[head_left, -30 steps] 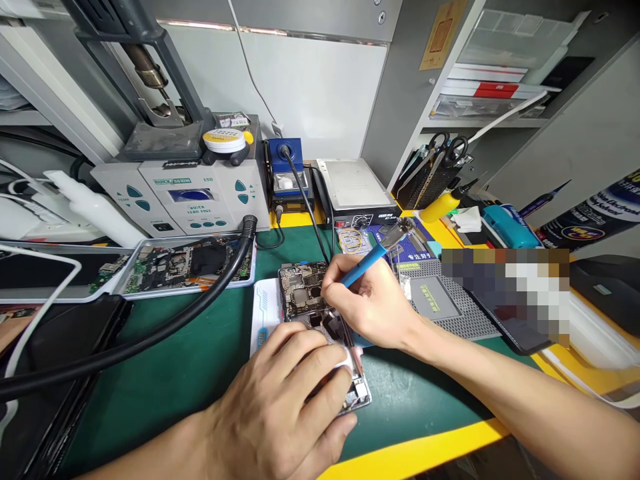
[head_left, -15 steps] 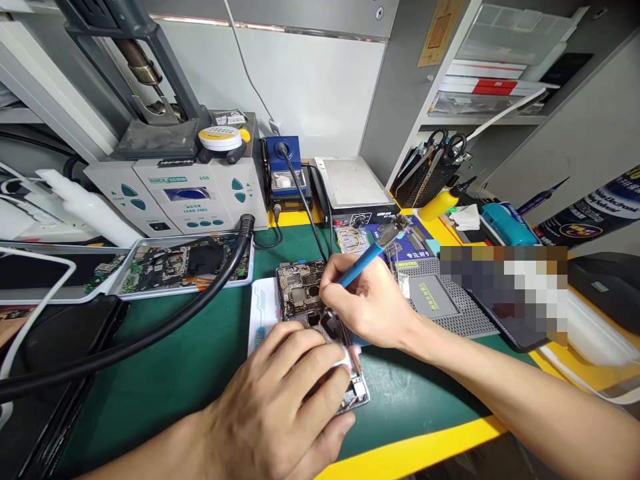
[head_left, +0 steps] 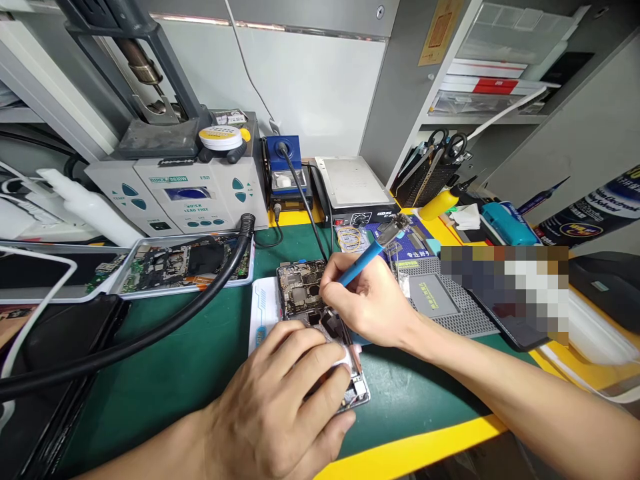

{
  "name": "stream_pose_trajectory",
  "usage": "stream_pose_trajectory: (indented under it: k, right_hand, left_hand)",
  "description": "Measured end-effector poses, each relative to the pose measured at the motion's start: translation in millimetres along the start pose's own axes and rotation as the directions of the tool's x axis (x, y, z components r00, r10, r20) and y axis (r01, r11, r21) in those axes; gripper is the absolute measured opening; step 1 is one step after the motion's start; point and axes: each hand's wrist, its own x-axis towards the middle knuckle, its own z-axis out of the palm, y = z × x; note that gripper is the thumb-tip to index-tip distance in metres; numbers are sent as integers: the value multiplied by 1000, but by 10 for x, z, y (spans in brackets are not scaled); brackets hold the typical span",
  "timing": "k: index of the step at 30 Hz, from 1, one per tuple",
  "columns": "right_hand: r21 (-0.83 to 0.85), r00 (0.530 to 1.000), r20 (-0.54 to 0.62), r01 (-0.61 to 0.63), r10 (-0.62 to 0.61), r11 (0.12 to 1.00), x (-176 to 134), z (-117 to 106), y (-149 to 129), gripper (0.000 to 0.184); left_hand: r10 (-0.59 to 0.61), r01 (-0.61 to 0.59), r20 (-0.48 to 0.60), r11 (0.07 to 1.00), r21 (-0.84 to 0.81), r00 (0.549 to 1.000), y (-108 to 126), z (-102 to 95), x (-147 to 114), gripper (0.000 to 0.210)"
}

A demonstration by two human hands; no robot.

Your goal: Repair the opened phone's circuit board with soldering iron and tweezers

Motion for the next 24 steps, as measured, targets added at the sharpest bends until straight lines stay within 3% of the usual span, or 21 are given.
stream_pose_trajectory:
  k: [8,24]
  right_hand:
    - [67,999,-4,-49,49,997,-12,3,-2,10]
    - [-64,1000,-21,19,-20,998,-27,6,-22,5]
  left_hand:
    - [-6,6,16,1000,-13,1000,-13,12,-1,20]
    - [-8,8,9,1000,-14,1000,2,7,4,21]
